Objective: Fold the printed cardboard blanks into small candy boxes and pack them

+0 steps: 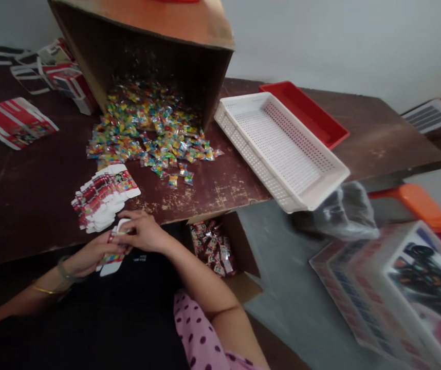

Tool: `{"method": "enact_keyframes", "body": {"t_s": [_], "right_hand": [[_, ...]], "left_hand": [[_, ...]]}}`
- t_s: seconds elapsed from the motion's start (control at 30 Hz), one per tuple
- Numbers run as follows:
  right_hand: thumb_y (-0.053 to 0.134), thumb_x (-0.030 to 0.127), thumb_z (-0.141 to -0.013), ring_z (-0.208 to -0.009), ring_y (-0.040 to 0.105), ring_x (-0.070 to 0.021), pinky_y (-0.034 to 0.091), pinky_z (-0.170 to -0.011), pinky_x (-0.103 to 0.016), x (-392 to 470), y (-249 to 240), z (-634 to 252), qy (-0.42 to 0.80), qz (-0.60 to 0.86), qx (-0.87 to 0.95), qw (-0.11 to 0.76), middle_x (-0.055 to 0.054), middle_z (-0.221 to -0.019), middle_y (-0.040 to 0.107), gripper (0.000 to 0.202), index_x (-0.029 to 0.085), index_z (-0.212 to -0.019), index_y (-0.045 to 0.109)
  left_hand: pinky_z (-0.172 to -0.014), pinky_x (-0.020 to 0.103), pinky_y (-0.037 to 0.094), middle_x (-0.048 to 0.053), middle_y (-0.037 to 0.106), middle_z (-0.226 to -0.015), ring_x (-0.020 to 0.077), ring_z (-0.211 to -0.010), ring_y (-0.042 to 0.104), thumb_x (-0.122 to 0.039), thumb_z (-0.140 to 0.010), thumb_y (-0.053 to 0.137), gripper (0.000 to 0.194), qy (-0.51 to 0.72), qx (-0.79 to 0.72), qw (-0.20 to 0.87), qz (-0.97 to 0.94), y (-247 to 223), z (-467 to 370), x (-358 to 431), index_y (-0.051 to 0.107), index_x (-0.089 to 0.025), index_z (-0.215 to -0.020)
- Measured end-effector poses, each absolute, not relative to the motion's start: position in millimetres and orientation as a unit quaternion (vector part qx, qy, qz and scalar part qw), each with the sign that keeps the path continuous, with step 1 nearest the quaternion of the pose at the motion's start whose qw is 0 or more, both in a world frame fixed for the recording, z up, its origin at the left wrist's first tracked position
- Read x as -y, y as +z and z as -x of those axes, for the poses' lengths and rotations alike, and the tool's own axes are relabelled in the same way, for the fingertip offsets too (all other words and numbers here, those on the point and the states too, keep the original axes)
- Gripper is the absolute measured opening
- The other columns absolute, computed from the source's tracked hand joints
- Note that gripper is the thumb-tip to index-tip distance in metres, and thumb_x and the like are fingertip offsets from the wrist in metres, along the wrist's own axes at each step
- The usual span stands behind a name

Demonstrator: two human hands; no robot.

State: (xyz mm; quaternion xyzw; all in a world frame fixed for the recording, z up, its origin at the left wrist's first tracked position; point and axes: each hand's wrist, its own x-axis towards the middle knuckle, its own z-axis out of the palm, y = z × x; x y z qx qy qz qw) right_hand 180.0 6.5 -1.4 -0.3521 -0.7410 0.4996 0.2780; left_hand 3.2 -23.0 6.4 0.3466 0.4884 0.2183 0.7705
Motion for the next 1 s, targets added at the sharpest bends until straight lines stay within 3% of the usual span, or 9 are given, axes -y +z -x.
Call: {"method": "enact_keyframes", "body": {"t_s": [0.13,0.23,0.33,0.4,0.5,0.63,0.83,1.0], "right_hand": [[0.063,0.032,-0.090,-0.107,0.058,-0.0168,0.043,-0.096,-0.029,1,3,-197,0.566,0.292,0.727,0.255,-0.006,-0.115,0.059,0.019,0.016,-0.083,0.071],[0.057,0.029,-0.093,-0.094,0.059,-0.0156,0.045,-0.087,-0.027,8,5,-206,0.526,0.370,0.718,0.264,-0.005,-0.099,0.062,0.020,0.017,-0.084,0.069],[0.054,0.028,-0.093,-0.081,0.059,-0.0149,0.045,-0.078,-0.025,20,4,-209,0.499,0.463,0.672,0.293,-0.001,-0.084,0.063,0.014,0.019,-0.088,0.064],[0.058,0.029,-0.090,-0.082,0.060,-0.0157,0.045,-0.078,-0.026,31,2,-211,0.492,0.510,0.622,0.334,0.000,-0.088,0.064,0.010,0.021,-0.096,0.058],[0.064,0.033,-0.085,-0.081,0.062,-0.0159,0.047,-0.075,-0.026,47,-3,-214,0.544,0.524,0.525,0.391,0.000,-0.090,0.064,0.027,0.023,-0.104,0.048],[0.072,0.038,-0.079,-0.064,0.055,-0.0114,0.043,-0.062,-0.022,67,-10,-219,0.629,0.513,0.408,0.417,0.005,-0.074,0.060,0.035,0.024,-0.096,0.045],[0.070,0.048,-0.079,-0.058,0.050,-0.0080,0.040,-0.049,-0.017,96,-20,-224,0.759,0.463,0.233,0.395,0.004,-0.069,0.054,0.032,0.019,-0.078,0.055],[0.080,0.039,-0.070,-0.058,0.053,-0.0066,0.043,-0.047,-0.015,106,-26,-222,0.821,0.429,0.169,0.337,0.003,-0.073,0.058,0.032,0.018,-0.089,0.063]], "left_hand": [[-0.066,0.032,0.051,0.005,0.072,-0.075,0.0218,-0.069,0.066,-0.031,-0.070,0.073,0.021,0.101,-0.417,0.774,-0.467,8,-2,17,0.064,-0.017,-0.082],[-0.063,0.030,0.049,0.001,0.070,-0.070,0.0214,-0.067,0.063,-0.036,-0.068,0.076,0.025,0.189,-0.521,0.626,-0.549,-1,-16,17,0.063,-0.018,-0.079],[-0.064,0.028,0.049,-0.001,0.069,-0.071,0.0199,-0.068,0.063,-0.037,-0.070,0.076,0.034,0.286,-0.574,0.532,-0.553,-10,-30,24,0.060,-0.019,-0.094],[-0.057,0.024,0.047,-0.006,0.064,-0.066,0.0150,-0.056,0.059,-0.036,-0.077,0.070,0.043,0.328,-0.568,0.540,-0.528,-11,-33,30,0.052,-0.021,-0.113],[-0.053,0.023,0.047,-0.005,0.063,-0.072,0.0131,-0.054,0.059,-0.034,-0.085,0.063,0.047,0.335,-0.520,0.579,-0.531,-6,-29,38,0.044,-0.024,-0.127],[-0.080,0.032,0.055,0.005,0.072,-0.099,0.0222,-0.092,0.069,-0.031,-0.085,0.065,0.032,0.265,-0.466,0.615,-0.578,1,-23,50,0.055,-0.023,-0.115],[-0.080,0.032,0.056,0.005,0.074,-0.097,0.0222,-0.089,0.071,-0.030,-0.085,0.063,0.032,0.204,-0.458,0.614,-0.609,-7,-17,72,0.059,-0.023,-0.116],[-0.081,0.029,0.054,0.005,0.075,-0.102,0.0218,-0.089,0.070,-0.030,-0.086,0.062,0.027,0.158,-0.431,0.589,-0.665,-9,-2,79,0.070,-0.025,-0.111]]}}
